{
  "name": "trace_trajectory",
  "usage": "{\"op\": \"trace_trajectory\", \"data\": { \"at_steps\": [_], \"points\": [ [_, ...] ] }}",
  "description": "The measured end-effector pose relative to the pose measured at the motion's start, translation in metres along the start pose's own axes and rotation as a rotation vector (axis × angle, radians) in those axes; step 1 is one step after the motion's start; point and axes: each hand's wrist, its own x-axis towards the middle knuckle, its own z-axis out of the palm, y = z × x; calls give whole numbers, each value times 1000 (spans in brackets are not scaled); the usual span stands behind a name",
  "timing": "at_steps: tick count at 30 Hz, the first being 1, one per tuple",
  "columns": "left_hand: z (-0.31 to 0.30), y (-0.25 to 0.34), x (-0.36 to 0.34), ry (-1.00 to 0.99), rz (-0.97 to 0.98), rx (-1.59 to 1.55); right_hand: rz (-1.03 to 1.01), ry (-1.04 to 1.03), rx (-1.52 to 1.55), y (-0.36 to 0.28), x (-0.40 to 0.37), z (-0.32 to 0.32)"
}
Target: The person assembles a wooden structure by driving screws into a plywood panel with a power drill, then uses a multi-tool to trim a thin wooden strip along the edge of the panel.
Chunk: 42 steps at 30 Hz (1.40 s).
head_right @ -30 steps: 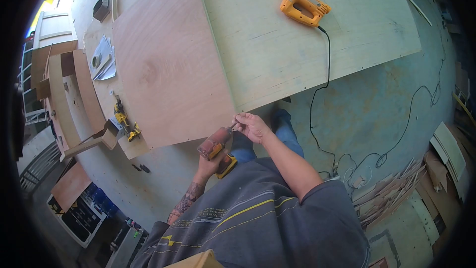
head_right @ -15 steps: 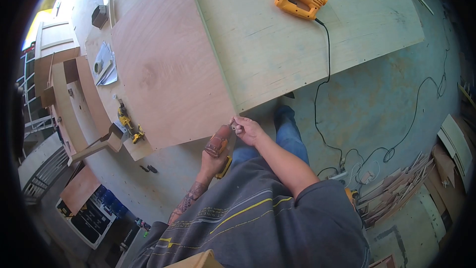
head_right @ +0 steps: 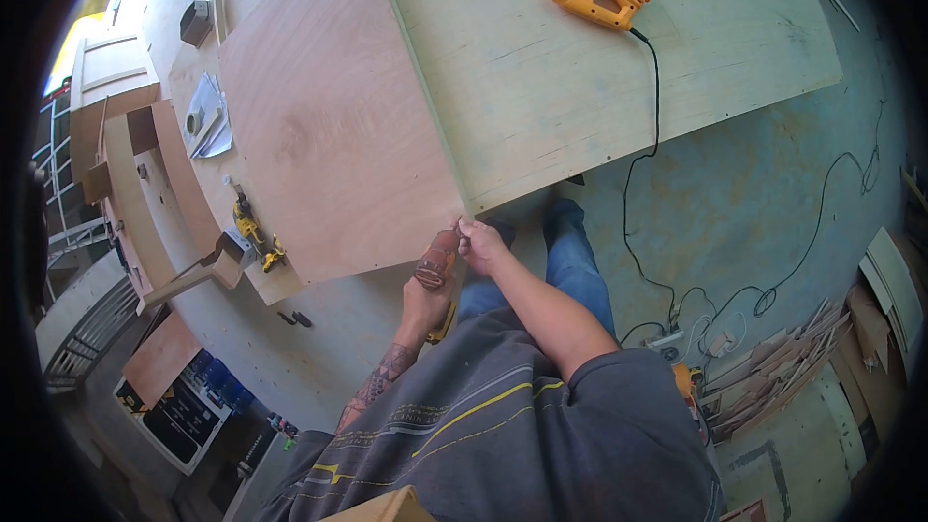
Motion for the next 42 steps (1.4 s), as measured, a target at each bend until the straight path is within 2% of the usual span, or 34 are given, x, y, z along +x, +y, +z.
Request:
{"op": "trace_trajectory", "data": {
  "at_steps": [8, 14, 16, 17, 19, 23, 25, 29, 31, 34, 40, 42],
  "points": [
    [1, 16, 1, 10, -7, -3, -16, -76, -85, 7, 25, -22],
    [7, 15, 9, 2, -43, 24, -25, 30, -27, -1, 8, -5],
    [9, 18, 10, 5, -56, 35, -97, 111, -310, 1, 7, -15],
    [8, 23, 10, -1, -76, 50, -95, 108, -308, 0, 1, -17],
    [10, 24, 10, -5, -96, 68, -127, 162, -606, -8, -15, -19],
    [15, 28, 15, 51, -81, 64, -80, 162, -645, -18, -42, -36],
    [18, 33, 16, 66, -83, 64, -63, 44, -543, -20, -48, -57],
    [24, 28, 22, 60, -58, 106, 6, -6, -471, -31, -61, -63],
    [24, 30, 23, 34, -48, 138, 15, -89, -589, -35, -62, -66],
    [23, 41, 21, -12, -146, 106, 57, -158, -625, -50, -79, -49],
    [35, 21, 32, 3, -104, 90, 107, -220, -608, -56, -87, -43],
    [39, 19, 35, -7, -181, -12, 92, -232, -662, -54, -83, -48]
  ]
}}
